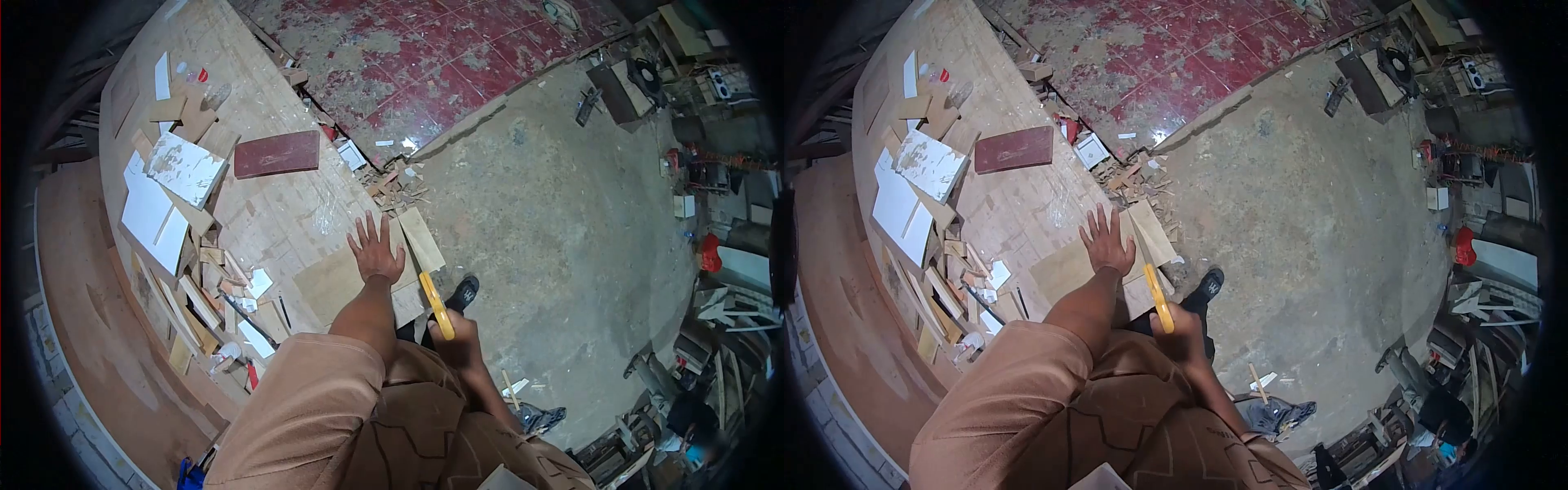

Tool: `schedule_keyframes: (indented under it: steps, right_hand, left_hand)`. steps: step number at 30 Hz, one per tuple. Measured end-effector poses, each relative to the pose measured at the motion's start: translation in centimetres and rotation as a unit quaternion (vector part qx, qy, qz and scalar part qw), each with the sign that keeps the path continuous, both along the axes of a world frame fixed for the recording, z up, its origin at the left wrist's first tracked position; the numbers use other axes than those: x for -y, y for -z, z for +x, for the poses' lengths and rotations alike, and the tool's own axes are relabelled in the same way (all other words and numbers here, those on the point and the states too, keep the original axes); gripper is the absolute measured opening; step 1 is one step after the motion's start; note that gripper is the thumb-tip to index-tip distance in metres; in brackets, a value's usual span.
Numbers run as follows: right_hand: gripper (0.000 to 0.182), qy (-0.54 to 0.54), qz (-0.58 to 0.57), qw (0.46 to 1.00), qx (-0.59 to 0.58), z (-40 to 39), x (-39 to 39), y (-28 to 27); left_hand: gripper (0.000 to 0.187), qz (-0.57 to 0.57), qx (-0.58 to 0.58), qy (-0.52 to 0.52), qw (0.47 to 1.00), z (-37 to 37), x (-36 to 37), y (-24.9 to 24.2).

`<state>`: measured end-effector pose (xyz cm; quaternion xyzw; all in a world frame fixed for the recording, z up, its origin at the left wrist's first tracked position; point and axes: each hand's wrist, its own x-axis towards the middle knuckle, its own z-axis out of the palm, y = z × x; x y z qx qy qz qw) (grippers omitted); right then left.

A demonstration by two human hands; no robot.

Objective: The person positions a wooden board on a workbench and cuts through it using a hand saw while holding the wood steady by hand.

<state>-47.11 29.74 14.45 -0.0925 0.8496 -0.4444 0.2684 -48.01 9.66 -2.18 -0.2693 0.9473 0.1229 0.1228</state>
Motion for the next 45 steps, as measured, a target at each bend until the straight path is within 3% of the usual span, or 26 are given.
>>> schedule_keyframes:
  steps: [2,4,7,16,23,25,29,37,41,45]
  right_hand:
    - [0.022,-0.016,0.011,1.0,0.006,0.9,-1.8,-1.4]
    - [0.022,0.036,0.027,0.993,0.114,1.8,-3.7,-5.0]
    - [0.019,0.026,0.082,0.984,0.154,2.5,-5.5,-6.7]
    - [0.019,0.006,-0.024,0.999,0.031,-1.3,-0.6,2.0]
    - [0.019,-0.001,-0.002,1.0,-0.013,1.0,-2.1,-3.2]
    - [0.02,0.01,0.016,0.995,0.102,1.9,-4.7,-5.9]
    - [0.021,-0.009,0.026,0.994,0.106,1.8,-4.6,-5.6]
    - [0.022,-0.018,0.005,0.999,0.044,-3.5,0.8,1.5]
    - [0.021,-0.018,0.051,0.993,0.102,-2.1,0.8,-0.4]
    - [0.022,-0.016,0.03,0.998,0.047,-0.5,-1.5,-5.4]
  left_hand:
    - [0.082,-0.004,0.0,-0.001,1.0,0.0,0.1,-0.1]
    - [0.082,-0.004,-0.009,-0.001,1.0,0.2,0.2,-0.3]
    - [0.082,-0.007,-0.022,0.004,1.0,0.0,-0.1,0.0]
    - [0.083,-0.006,-0.018,0.005,1.0,0.1,0.2,0.5]
    - [0.085,-0.001,0.031,0.0,1.0,-0.1,0.2,0.0]
    - [0.085,-0.004,0.027,0.007,1.0,0.3,0.1,0.2]
    - [0.085,-0.006,0.018,0.007,1.0,0.0,0.1,-0.2]
    - [0.085,0.01,0.013,-0.003,1.0,-0.1,0.4,-0.1]
    - [0.085,0.001,0.012,0.002,1.0,0.0,0.3,0.1]
    - [0.085,0.019,0.005,-0.001,1.0,0.0,0.5,0.0]
